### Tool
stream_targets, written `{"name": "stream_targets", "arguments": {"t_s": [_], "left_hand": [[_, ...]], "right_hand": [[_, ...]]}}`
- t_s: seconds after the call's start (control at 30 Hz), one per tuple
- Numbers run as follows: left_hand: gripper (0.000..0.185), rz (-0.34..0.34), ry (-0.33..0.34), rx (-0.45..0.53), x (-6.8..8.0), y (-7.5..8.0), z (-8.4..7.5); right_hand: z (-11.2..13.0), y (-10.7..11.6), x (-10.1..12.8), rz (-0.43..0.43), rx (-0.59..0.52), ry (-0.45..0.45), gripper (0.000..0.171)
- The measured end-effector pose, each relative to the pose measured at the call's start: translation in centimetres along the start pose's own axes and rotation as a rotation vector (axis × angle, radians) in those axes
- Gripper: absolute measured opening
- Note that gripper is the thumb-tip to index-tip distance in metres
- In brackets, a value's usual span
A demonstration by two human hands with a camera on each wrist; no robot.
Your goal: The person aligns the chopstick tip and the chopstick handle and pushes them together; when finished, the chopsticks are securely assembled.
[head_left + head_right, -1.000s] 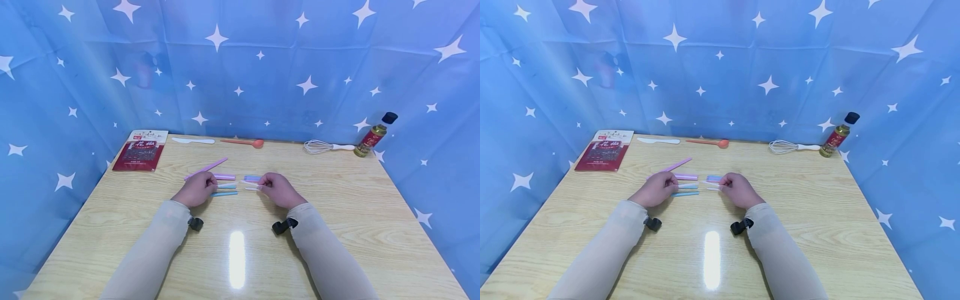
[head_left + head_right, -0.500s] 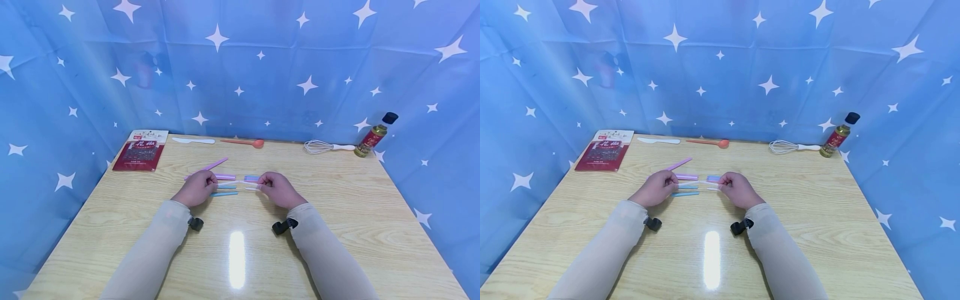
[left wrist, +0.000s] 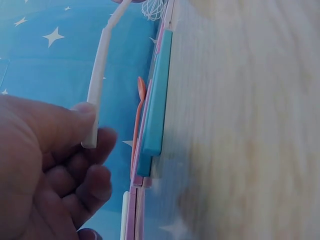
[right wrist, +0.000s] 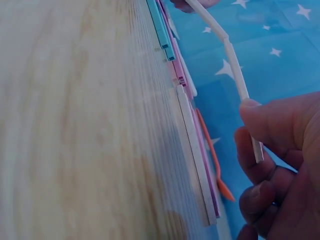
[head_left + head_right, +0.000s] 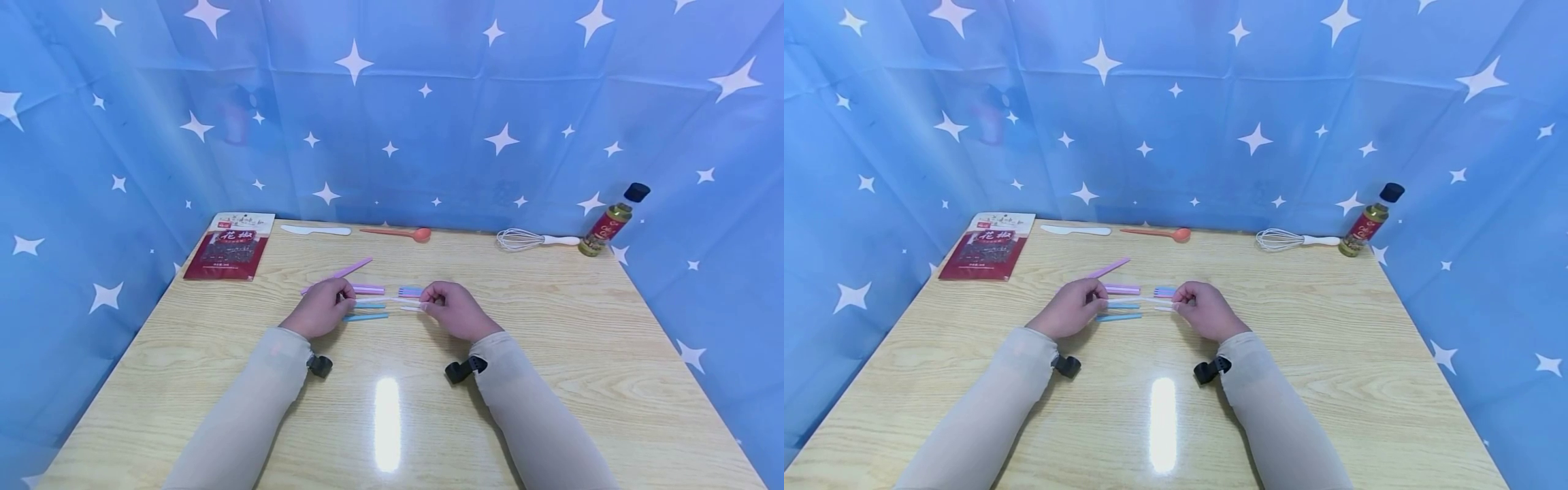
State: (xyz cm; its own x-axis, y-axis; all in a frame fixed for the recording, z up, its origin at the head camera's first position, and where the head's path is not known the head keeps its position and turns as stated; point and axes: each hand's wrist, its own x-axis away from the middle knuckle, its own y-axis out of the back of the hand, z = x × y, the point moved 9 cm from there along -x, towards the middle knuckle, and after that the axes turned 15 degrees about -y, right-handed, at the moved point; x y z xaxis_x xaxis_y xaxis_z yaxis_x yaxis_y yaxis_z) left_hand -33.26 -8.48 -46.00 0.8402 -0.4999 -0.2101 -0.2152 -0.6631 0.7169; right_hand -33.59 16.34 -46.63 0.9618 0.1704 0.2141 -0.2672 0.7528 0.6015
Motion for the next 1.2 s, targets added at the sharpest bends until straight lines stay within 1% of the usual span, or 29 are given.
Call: {"name": "stream_targets", "arguments": {"t_s": [0.17,0.37,0.57,0.67,0.83,0.93,1.07,1.2], "left_hand": [[0.006,0.029,-0.012,0.044,0.0,-0.3,-0.1],[0.007,0.019,-0.033,0.074,0.0,-0.2,-0.3],[0.006,-0.028,-0.036,0.102,-0.1,0.0,-0.1],[0.006,-0.053,-0.028,0.116,-0.1,0.1,0.1],[0.008,-0.094,-0.013,0.127,-0.1,0.4,0.2],[0.009,-0.125,0.005,0.14,0.1,0.7,0.3],[0.008,-0.166,0.031,0.161,0.2,1.0,0.5],[0.008,-0.202,0.033,0.181,0.2,1.3,0.5]], "right_hand": [[0.0,0.1,0.0,-0.004,0.01,-0.001,0.004],[0.0,0.1,-0.1,-0.01,0.007,0.012,0.004],[0.2,0.4,0.0,-0.032,-0.031,0.025,0.004],[0.3,0.5,0.1,-0.04,-0.057,0.026,0.008],[0.2,0.6,0.0,-0.05,-0.066,0.023,0.012],[0.0,0.8,-0.1,-0.073,-0.085,0.012,0.011],[-0.2,1.3,-0.1,-0.111,-0.139,-0.005,0.01],[-0.3,1.5,-0.1,-0.121,-0.167,-0.02,0.012]]}}
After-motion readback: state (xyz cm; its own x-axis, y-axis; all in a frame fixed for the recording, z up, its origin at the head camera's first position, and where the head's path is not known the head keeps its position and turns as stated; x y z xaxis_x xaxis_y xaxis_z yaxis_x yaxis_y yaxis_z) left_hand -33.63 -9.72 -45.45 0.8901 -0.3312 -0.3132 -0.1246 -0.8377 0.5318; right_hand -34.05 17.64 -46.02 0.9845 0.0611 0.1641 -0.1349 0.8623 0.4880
